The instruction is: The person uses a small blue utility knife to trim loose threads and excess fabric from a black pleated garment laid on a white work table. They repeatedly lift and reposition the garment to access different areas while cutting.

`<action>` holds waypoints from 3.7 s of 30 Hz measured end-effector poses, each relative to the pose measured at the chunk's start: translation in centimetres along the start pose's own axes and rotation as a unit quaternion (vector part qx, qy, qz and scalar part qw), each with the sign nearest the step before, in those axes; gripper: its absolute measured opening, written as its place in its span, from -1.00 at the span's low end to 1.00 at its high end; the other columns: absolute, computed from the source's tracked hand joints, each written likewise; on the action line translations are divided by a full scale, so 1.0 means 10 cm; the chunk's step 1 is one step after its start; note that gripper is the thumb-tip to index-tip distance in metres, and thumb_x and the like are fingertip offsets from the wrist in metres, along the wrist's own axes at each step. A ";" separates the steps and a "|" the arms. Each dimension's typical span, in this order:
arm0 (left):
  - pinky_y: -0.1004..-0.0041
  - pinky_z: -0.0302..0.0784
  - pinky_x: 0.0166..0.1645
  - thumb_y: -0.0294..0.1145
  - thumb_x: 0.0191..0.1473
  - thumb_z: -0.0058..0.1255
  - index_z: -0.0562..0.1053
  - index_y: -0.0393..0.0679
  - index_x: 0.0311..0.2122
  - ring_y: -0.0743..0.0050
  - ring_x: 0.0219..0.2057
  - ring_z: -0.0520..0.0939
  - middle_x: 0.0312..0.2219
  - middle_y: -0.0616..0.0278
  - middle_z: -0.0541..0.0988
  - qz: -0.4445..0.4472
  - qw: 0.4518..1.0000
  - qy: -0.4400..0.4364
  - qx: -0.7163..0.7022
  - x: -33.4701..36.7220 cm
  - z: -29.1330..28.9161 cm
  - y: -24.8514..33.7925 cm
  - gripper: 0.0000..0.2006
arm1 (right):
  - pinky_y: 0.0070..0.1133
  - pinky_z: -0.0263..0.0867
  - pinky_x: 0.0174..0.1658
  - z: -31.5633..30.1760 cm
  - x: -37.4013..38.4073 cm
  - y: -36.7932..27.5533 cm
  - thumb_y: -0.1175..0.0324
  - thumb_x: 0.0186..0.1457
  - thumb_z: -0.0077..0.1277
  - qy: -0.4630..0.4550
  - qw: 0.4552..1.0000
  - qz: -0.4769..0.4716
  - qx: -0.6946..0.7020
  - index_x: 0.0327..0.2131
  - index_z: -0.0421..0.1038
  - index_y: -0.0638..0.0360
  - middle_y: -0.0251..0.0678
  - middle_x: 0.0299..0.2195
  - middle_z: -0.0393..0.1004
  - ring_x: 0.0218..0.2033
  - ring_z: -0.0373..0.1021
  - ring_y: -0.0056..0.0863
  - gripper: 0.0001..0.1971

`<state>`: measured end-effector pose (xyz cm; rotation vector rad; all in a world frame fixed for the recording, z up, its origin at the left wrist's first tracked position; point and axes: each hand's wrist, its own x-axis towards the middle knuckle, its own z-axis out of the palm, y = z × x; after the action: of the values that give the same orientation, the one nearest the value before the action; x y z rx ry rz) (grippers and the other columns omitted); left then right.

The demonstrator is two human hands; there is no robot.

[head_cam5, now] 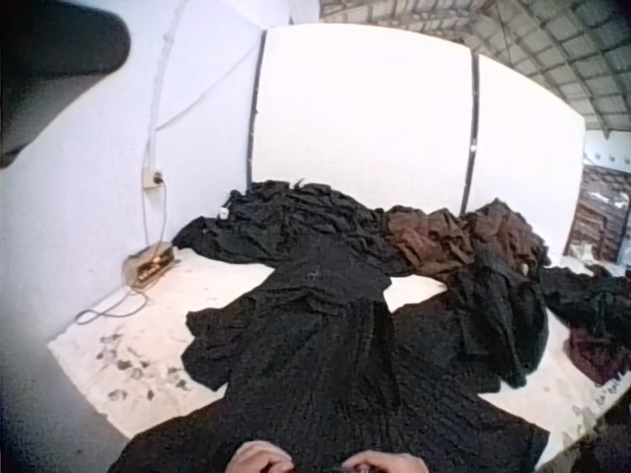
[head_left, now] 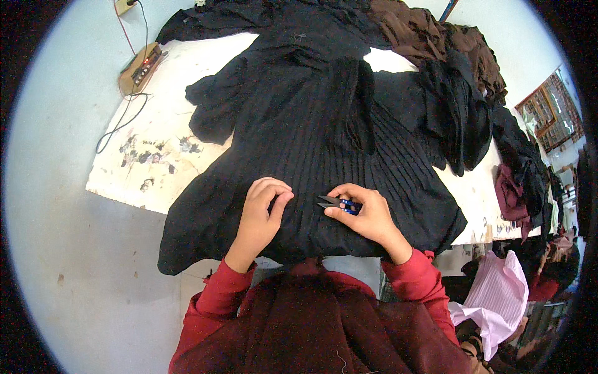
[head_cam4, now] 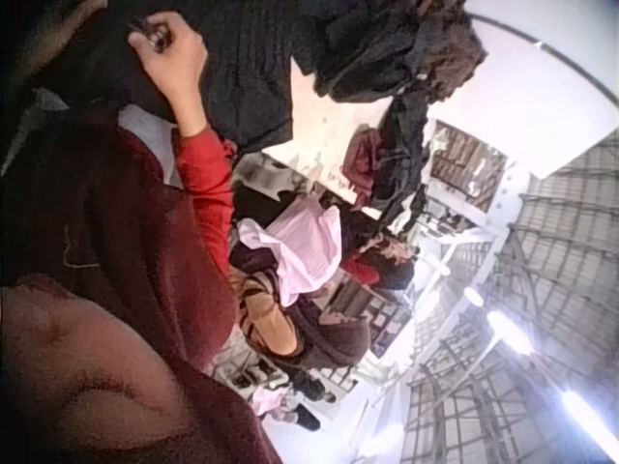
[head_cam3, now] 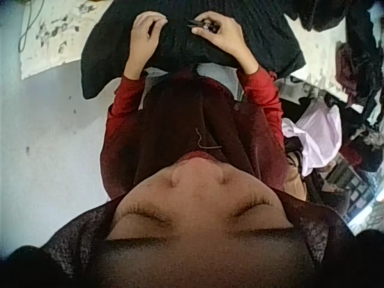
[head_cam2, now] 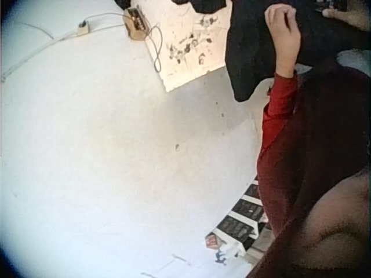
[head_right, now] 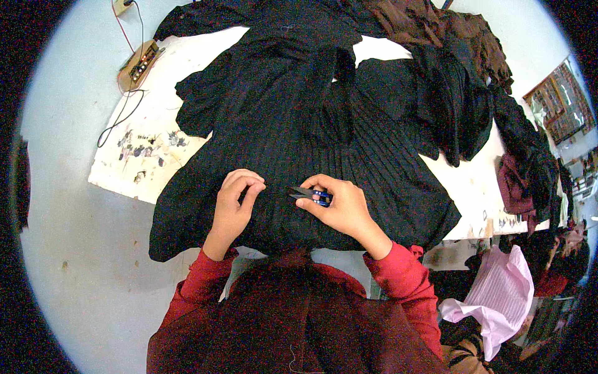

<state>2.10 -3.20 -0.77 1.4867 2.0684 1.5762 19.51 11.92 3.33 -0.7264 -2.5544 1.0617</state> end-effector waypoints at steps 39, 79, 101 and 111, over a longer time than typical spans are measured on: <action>0.47 0.44 -0.15 -0.54 0.11 0.02 0.47 -0.27 -0.35 0.40 -0.25 0.55 -0.29 0.16 0.54 -0.033 0.985 0.144 -0.088 -0.03 -0.08 -0.05 -0.96 | -0.50 0.38 -0.40 0.12 -0.02 -0.15 0.10 -0.11 0.27 0.070 0.996 -0.013 -0.046 -0.36 0.55 0.04 -0.29 -0.48 0.56 -0.47 0.52 -0.30 -0.71; 0.30 0.39 0.02 -0.47 0.02 0.09 0.49 -0.26 -0.36 0.14 -0.19 0.54 -0.25 0.11 0.52 -0.074 0.996 -0.044 -0.030 -0.13 0.06 0.22 -0.91 | -0.52 0.40 -0.27 -0.22 -0.04 0.12 0.08 -0.12 0.28 -0.014 0.998 -0.060 0.019 -0.22 0.57 0.07 -0.28 -0.34 0.58 -0.34 0.52 -0.36 -0.61; 0.31 0.39 0.03 -0.49 0.05 0.06 0.45 -0.27 -0.29 0.12 -0.10 0.52 -0.21 0.10 0.51 0.039 0.994 -0.078 0.062 -0.16 0.03 0.23 -0.88 | -0.52 0.36 -0.44 0.03 -0.08 -0.25 0.14 -0.09 0.25 -0.019 0.997 -0.022 -0.069 -0.31 0.55 0.05 -0.32 -0.54 0.53 -0.53 0.50 -0.36 -0.71; 0.29 0.41 -0.03 -0.52 0.07 0.03 0.43 -0.27 -0.31 0.10 -0.18 0.53 -0.27 0.10 0.51 0.047 0.995 -0.065 0.053 -0.13 0.05 0.12 -0.92 | -0.51 0.36 -0.46 0.05 -0.10 -0.20 0.13 -0.09 0.25 -0.001 0.997 -0.040 -0.069 -0.31 0.54 0.05 -0.31 -0.57 0.52 -0.54 0.50 -0.36 -0.71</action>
<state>3.84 -3.93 -0.58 1.6973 2.0670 1.3781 19.39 9.88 4.35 -0.6506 -2.6557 0.8687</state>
